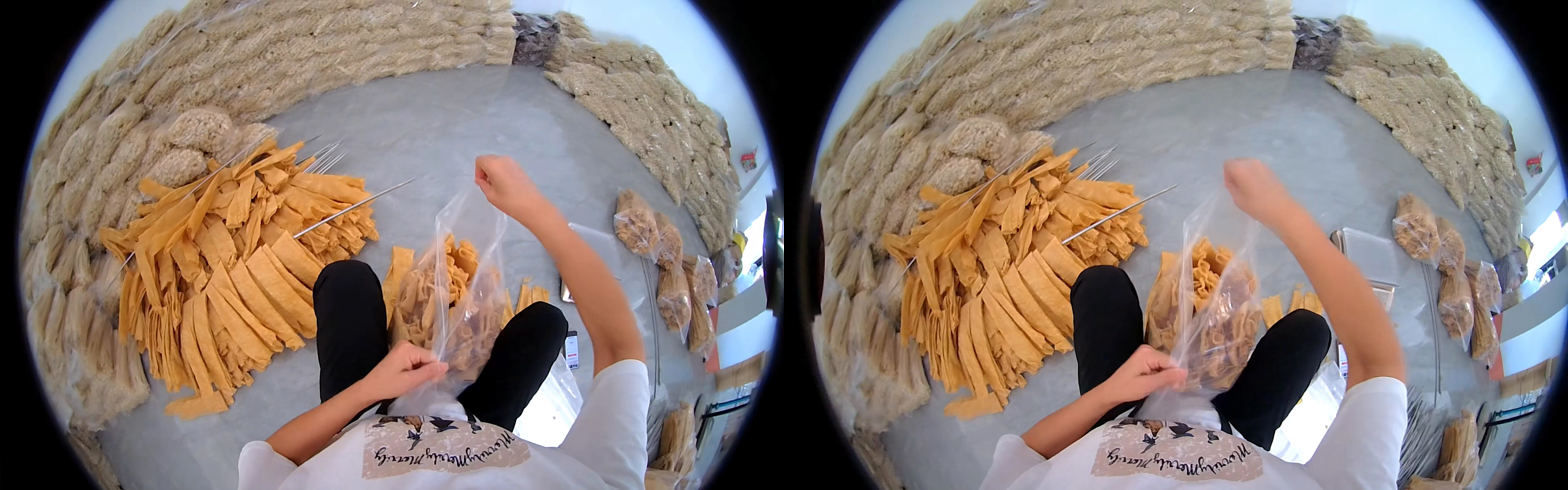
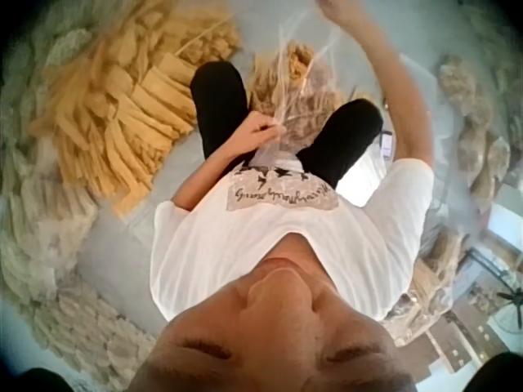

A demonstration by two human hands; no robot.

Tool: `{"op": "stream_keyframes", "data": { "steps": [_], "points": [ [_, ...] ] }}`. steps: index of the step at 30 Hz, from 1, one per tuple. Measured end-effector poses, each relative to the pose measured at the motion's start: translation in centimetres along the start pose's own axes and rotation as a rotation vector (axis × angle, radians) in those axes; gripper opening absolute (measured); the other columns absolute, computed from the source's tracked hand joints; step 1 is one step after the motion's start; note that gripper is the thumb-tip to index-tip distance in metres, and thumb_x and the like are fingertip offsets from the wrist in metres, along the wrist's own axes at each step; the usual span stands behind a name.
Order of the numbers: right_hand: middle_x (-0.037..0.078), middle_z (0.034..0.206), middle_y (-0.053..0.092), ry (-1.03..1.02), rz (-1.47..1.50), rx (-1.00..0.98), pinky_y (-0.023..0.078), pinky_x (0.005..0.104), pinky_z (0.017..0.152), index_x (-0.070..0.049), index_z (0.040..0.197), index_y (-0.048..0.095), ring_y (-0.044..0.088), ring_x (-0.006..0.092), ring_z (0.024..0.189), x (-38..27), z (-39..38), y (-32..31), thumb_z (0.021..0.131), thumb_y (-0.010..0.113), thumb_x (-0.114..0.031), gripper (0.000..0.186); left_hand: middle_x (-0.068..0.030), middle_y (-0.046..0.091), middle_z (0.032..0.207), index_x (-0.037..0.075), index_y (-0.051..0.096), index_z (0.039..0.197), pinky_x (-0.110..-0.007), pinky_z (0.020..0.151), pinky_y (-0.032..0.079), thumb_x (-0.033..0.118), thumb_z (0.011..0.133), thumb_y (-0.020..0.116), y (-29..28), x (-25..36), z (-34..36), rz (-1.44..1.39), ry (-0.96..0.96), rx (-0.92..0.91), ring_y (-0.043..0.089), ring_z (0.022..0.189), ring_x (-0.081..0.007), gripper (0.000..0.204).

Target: The person sorts and packages strips of dried tofu skins by hand. They pick up bundles from a pile on the floor, weigh them on a digital scale, and place the portions into clear plastic bags.

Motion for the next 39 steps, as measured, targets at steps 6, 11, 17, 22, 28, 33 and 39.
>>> {"op": "stream_keyframes", "data": {
  "steps": [6, 11, 17, 22, 28, 33, 39],
  "points": [
    [0.01, 0.073, 0.055, 0.17, 0.122, 0.275, 0.047, 0.0304, 0.049, 0.0, 0.083, 0.051, 0.057, 0.0199, 0.058, 2.7, -4.0, -3.1, 0.079, 0.062, -0.003, 0.013, -0.0138, 0.041, 0.054, -0.002, 0.049, 0.063, -0.034, 0.046, 0.032, 0.013, 0.088, 0.06, -0.3, 7.3, -1.8, 0.373, 0.266, -0.092, 0.04, 0.046, -0.0264, 0.031],
    [0.003, 0.071, 0.055, 0.771, 0.641, -0.382, 0.048, 0.0237, 0.043, -0.005, 0.077, 0.053, 0.055, 0.009, 0.053, 7.0, -9.3, -4.1, 0.081, 0.065, -0.007, 0.014, -0.0161, 0.043, 0.056, -0.002, 0.05, 0.066, -0.037, 0.048, 0.035, 0.015, 0.086, 0.06, -0.4, 3.0, -1.8, 0.441, 0.195, -0.107, 0.043, 0.049, -0.0311, 0.028],
    [-0.002, 0.057, 0.05, 0.894, 0.743, -0.365, 0.047, 0.0234, 0.043, -0.008, 0.072, 0.053, 0.052, 0.0084, 0.049, 6.3, -11.7, -4.5, 0.082, 0.065, -0.011, 0.015, -0.0178, 0.053, 0.062, -0.002, 0.056, 0.069, -0.04, 0.054, 0.041, 0.018, 0.085, 0.057, 0.5, 3.5, -1.7, 0.549, 0.043, -0.283, 0.054, 0.058, -0.0345, 0.026],
    [0.0, 0.059, 0.051, 0.74, 0.679, -0.307, 0.045, 0.0327, 0.047, -0.006, 0.073, 0.054, 0.056, 0.014, 0.057, 6.1, -11.0, -4.2, 0.081, 0.062, -0.017, 0.015, -0.0181, 0.052, 0.061, -0.002, 0.055, 0.068, -0.04, 0.054, 0.04, 0.018, 0.085, 0.058, 0.9, 2.3, -2.0, 0.592, 0.029, -0.305, 0.054, 0.057, -0.0346, 0.027],
    [-0.001, 0.054, 0.047, -0.147, -0.31, 0.194, 0.037, 0.0286, 0.045, -0.008, 0.073, 0.051, 0.05, 0.0103, 0.049, 3.6, -10.2, -2.5, 0.079, 0.064, -0.009, 0.014, -0.0166, 0.042, 0.054, -0.004, 0.049, 0.064, -0.036, 0.047, 0.034, 0.013, 0.084, 0.06, 0.9, 2.2, -2.2, 0.49, 0.106, -0.188, 0.042, 0.046, -0.0304, 0.029],
    [-0.003, 0.058, 0.049, 0.523, 0.599, -0.181, 0.041, 0.0302, 0.053, -0.008, 0.08, 0.053, 0.051, 0.0099, 0.057, 4.0, -9.1, -4.9, 0.083, 0.061, -0.006, 0.009, -0.0174, 0.044, 0.055, -0.004, 0.049, 0.063, -0.037, 0.047, 0.035, 0.014, 0.084, 0.06, 1.0, 2.3, -3.1, 0.511, 0.088, -0.189, 0.045, 0.048, -0.0316, 0.03],
    [0.005, 0.09, 0.06, 0.19, 0.672, 0.34, 0.045, 0.028, 0.08, -0.003, 0.097, 0.06, 0.058, 0.0133, 0.087, -3.6, -9.6, -6.4, 0.081, 0.063, -0.013, 0.019, -0.0157, 0.042, 0.053, -0.005, 0.047, 0.062, -0.035, 0.045, 0.033, 0.013, 0.083, 0.061, 0.7, 1.1, -4.1, 0.478, 0.025, -0.146, 0.041, 0.044, -0.0277, 0.031]
  ]
}}
Point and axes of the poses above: each hand's wrist, its own z-axis towards the middle knuckle, its own y-axis out of the palm, x = y × z, the point moved 3 cm from there along z, towards the middle knuckle
